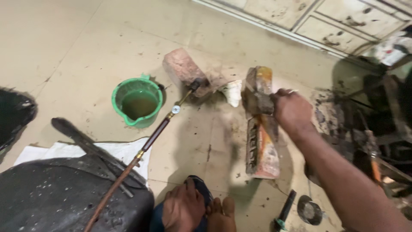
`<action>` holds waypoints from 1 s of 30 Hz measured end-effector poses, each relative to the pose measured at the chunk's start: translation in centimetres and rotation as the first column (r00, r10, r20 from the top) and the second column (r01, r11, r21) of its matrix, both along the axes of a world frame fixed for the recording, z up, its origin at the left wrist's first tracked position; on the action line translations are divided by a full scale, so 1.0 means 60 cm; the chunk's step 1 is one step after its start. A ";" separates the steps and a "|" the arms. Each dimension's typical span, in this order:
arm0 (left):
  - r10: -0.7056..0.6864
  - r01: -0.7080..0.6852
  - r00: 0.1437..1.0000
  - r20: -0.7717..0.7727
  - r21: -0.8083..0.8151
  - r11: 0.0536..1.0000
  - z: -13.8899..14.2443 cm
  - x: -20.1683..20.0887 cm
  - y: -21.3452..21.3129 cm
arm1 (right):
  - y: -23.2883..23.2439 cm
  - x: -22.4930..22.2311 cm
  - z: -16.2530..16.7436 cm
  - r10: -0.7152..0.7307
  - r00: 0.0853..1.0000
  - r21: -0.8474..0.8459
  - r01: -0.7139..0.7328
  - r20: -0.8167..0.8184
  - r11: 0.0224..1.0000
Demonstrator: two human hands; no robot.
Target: The person uses a blowtorch to heat a metal wire resting on a brick. After heating, the person removes the wire with tongs, dips it into a green bucket of water, and then manipulates the wire by hand.
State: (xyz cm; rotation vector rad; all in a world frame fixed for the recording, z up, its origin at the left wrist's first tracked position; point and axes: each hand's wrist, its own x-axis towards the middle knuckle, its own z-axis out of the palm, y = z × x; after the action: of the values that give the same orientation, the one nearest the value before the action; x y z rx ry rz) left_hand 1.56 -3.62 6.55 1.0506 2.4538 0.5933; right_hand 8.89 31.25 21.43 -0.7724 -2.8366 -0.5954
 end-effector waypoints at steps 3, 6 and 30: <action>0.008 -0.005 0.998 -0.070 0.044 0.999 -0.008 0.003 -0.001 | 0.027 0.065 0.078 -0.104 0.983 -0.012 0.103 -0.153 0.995; 0.013 -0.009 0.995 -0.095 0.036 0.999 -0.011 0.005 0.000 | 0.049 0.106 0.146 -0.293 0.939 -0.026 0.293 -0.183 0.956; -0.037 0.060 0.984 -0.177 0.125 0.990 -0.022 0.012 0.002 | -0.129 -0.115 0.396 0.074 0.829 -0.170 -0.200 -0.554 0.965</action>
State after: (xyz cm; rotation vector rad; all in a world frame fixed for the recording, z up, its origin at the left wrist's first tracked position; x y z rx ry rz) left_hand 2.26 -3.51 5.20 1.2587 2.5590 0.6791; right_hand 2.01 23.53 45.19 -0.6308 -2.4080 -0.0137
